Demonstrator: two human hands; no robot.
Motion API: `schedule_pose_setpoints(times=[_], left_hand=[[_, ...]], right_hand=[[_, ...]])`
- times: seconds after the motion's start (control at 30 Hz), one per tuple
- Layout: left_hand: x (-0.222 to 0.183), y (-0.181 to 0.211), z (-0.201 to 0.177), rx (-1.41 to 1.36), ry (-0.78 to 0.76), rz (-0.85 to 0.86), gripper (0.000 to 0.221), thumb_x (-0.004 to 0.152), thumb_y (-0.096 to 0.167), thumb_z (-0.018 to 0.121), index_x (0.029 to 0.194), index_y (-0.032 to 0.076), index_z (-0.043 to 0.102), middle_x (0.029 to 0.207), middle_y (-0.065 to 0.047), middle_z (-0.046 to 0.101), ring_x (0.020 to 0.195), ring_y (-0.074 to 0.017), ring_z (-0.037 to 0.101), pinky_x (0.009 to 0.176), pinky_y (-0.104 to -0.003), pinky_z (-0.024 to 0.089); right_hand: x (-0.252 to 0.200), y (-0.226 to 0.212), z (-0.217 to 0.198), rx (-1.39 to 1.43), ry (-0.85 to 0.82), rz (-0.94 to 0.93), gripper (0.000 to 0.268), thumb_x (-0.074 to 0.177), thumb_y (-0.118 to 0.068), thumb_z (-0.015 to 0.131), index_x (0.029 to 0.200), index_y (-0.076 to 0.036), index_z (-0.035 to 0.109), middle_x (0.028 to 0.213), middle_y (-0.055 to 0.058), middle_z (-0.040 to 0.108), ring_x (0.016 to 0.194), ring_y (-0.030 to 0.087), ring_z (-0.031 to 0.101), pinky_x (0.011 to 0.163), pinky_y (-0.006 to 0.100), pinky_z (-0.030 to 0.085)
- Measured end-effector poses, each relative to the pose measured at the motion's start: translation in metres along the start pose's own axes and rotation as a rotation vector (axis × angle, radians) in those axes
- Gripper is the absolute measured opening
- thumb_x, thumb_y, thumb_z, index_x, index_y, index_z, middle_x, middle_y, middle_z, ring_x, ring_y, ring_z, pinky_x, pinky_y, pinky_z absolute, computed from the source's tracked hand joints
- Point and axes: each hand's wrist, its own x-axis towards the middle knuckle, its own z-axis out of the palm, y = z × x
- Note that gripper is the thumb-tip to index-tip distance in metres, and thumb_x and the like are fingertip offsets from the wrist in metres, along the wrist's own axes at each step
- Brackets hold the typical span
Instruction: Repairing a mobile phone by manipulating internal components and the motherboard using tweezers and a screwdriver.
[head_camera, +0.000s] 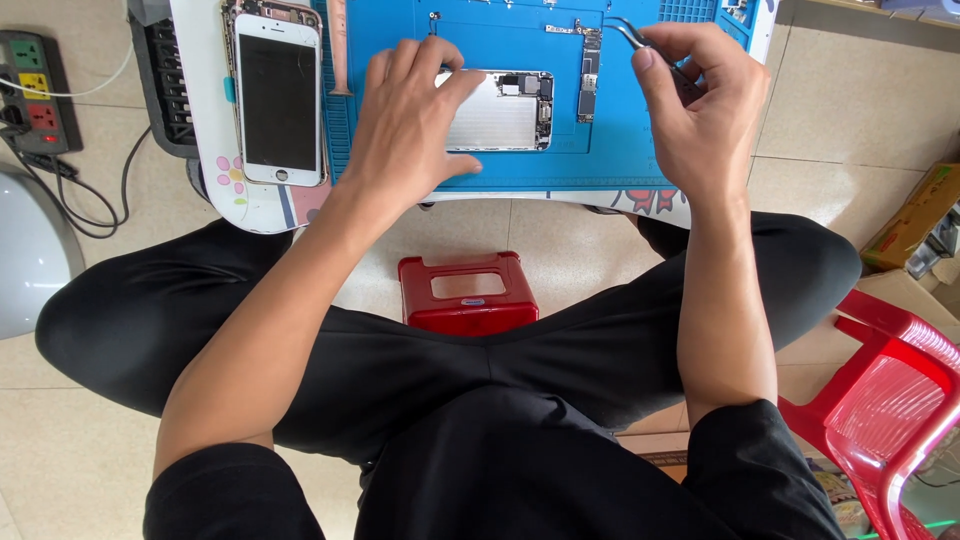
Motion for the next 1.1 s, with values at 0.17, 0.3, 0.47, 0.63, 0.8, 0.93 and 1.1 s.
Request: schedule_pose_setpoints(times=[0.17,0.3,0.47,0.63,0.8,0.93,1.1], left_hand=[[-0.015,-0.012,-0.011,0.053,-0.097,0.073,0.065,0.075,0.035,0.097,0.129,0.007,0.075,0.140,-0.020,0.062,0.129,-0.0388,0.056,0.116,-0.058,0.036],[-0.012,-0.015,-0.013,-0.015,-0.098,0.038,0.061,0.074,0.026,0.097,0.127,0.005,0.074,0.139,-0.020,0.062,0.128,-0.0393,0.056,0.112,-0.057,0.040],[-0.004,-0.016,-0.012,-0.076,-0.070,0.022,0.045,0.064,0.020,0.095,0.103,0.013,0.073,0.123,-0.012,0.054,0.115,-0.0347,0.051,0.098,-0.048,0.043],[0.009,-0.014,-0.002,-0.041,-0.047,0.033,0.047,0.055,0.024,0.096,0.095,0.015,0.074,0.117,-0.009,0.054,0.110,-0.0327,0.051,0.096,-0.047,0.044],[0.018,-0.014,0.001,-0.016,-0.057,0.051,0.051,0.053,0.033,0.099,0.093,0.014,0.073,0.116,-0.009,0.054,0.105,-0.0296,0.051,0.086,-0.045,0.044],[0.019,-0.011,0.001,0.006,-0.054,0.059,0.052,0.053,0.034,0.098,0.094,0.013,0.073,0.119,-0.010,0.056,0.108,-0.0299,0.052,0.085,-0.045,0.044],[0.008,-0.011,0.001,0.072,-0.061,0.060,0.037,0.069,0.026,0.092,0.101,0.011,0.081,0.127,-0.014,0.061,0.115,-0.0318,0.056,0.087,-0.048,0.048]], right_hand=[[0.003,-0.004,0.004,-0.043,-0.024,-0.028,0.007,0.116,0.000,0.070,0.123,0.003,0.073,0.114,0.014,0.072,0.089,0.024,0.060,0.063,0.033,0.045],[0.009,-0.009,0.011,-0.046,-0.055,-0.043,0.005,0.117,0.000,0.071,0.121,0.002,0.073,0.112,0.014,0.072,0.088,0.024,0.059,0.063,0.034,0.044],[0.013,-0.017,0.021,-0.020,-0.054,-0.069,0.004,0.116,-0.001,0.071,0.115,0.002,0.074,0.104,0.013,0.073,0.074,0.018,0.049,0.062,0.033,0.040],[0.016,-0.015,0.030,-0.059,-0.092,-0.122,0.010,0.117,-0.008,0.070,0.120,0.001,0.074,0.102,0.015,0.070,0.086,0.026,0.064,0.066,0.036,0.049],[0.034,-0.007,0.051,0.018,-0.053,-0.089,0.009,0.113,-0.004,0.066,0.120,0.002,0.067,0.098,0.009,0.065,0.073,0.018,0.043,0.059,0.033,0.035],[0.059,0.015,0.072,-0.053,-0.014,-0.299,0.004,0.111,-0.004,0.070,0.114,-0.002,0.069,0.104,0.012,0.070,0.080,0.025,0.057,0.067,0.041,0.047],[0.102,0.056,0.106,-0.262,0.103,-0.513,0.013,0.110,-0.012,0.085,0.106,-0.010,0.072,0.100,0.006,0.074,0.071,0.026,0.057,0.062,0.044,0.044]])
